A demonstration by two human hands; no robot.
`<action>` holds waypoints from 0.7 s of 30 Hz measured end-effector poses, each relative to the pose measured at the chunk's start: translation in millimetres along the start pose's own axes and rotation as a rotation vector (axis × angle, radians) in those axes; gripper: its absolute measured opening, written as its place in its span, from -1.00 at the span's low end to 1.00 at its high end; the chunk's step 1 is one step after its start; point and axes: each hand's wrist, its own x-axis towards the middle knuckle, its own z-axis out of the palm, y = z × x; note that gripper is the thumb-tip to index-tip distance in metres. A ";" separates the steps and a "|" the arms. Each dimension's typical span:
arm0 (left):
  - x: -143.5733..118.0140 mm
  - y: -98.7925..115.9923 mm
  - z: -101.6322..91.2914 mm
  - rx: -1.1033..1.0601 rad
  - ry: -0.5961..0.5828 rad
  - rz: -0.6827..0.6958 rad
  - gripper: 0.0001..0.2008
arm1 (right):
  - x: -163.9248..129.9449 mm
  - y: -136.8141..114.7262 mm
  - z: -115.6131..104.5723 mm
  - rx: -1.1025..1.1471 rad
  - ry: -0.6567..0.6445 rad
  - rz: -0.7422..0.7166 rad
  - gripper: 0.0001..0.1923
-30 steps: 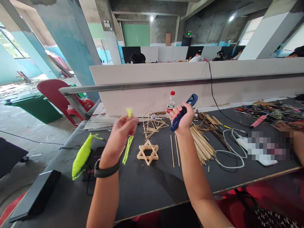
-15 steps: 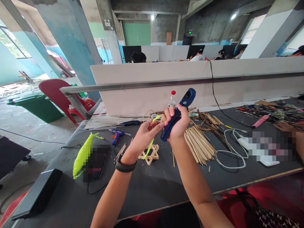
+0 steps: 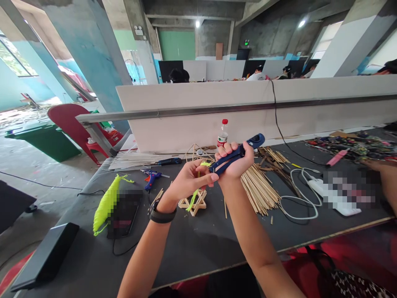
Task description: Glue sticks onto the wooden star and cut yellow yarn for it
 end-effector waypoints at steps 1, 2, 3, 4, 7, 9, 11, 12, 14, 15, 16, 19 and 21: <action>-1.0 1.3 1.2 0.032 0.019 0.029 -0.40 | -0.3 0.4 -1.2 -0.003 -0.009 -0.006 -0.62; -2.2 2.9 2.2 0.074 0.031 0.054 -0.41 | -0.6 1.1 -2.1 -0.002 -0.018 -0.008 -0.61; -3.6 4.7 3.2 0.134 0.044 0.079 -0.42 | -1.0 2.1 -2.8 0.006 -0.022 -0.006 -0.61; -5.1 6.2 4.1 0.221 0.066 0.114 -0.43 | -1.1 3.4 -3.1 0.019 -0.018 0.000 -0.62; -7.4 7.1 6.1 0.591 0.205 0.309 -0.45 | 0.6 9.1 -2.4 0.061 0.027 0.038 -0.62; -5.9 4.3 5.8 0.783 0.302 0.449 -0.47 | 3.9 13.6 -1.4 0.025 0.063 0.046 -0.65; -3.0 1.5 2.9 0.865 0.381 0.505 -0.51 | 7.9 17.3 -1.0 -0.093 0.050 0.011 -0.67; -1.7 0.9 0.4 0.876 0.414 0.494 -0.51 | 10.0 18.4 -1.4 -0.164 0.022 -0.024 -0.68; -1.3 2.7 -6.4 0.857 0.461 0.420 -0.49 | 14.8 17.3 -4.1 -0.297 -0.064 -0.118 -0.66; -2.6 5.2 -10.4 0.825 0.471 0.378 -0.46 | 17.7 14.7 -6.7 -0.362 -0.114 -0.162 -0.65; -5.0 8.6 -14.6 0.782 0.469 0.342 -0.44 | 21.4 10.4 -10.2 -0.439 -0.162 -0.196 -0.65; -16.5 21.7 -27.4 0.638 0.477 0.309 -0.42 | 37.9 -9.7 -27.0 -0.868 -0.264 -0.230 -0.63; -25.0 29.9 -36.1 0.559 0.516 0.329 -0.45 | 53.1 -23.9 -42.2 -1.376 -0.248 -0.204 -0.58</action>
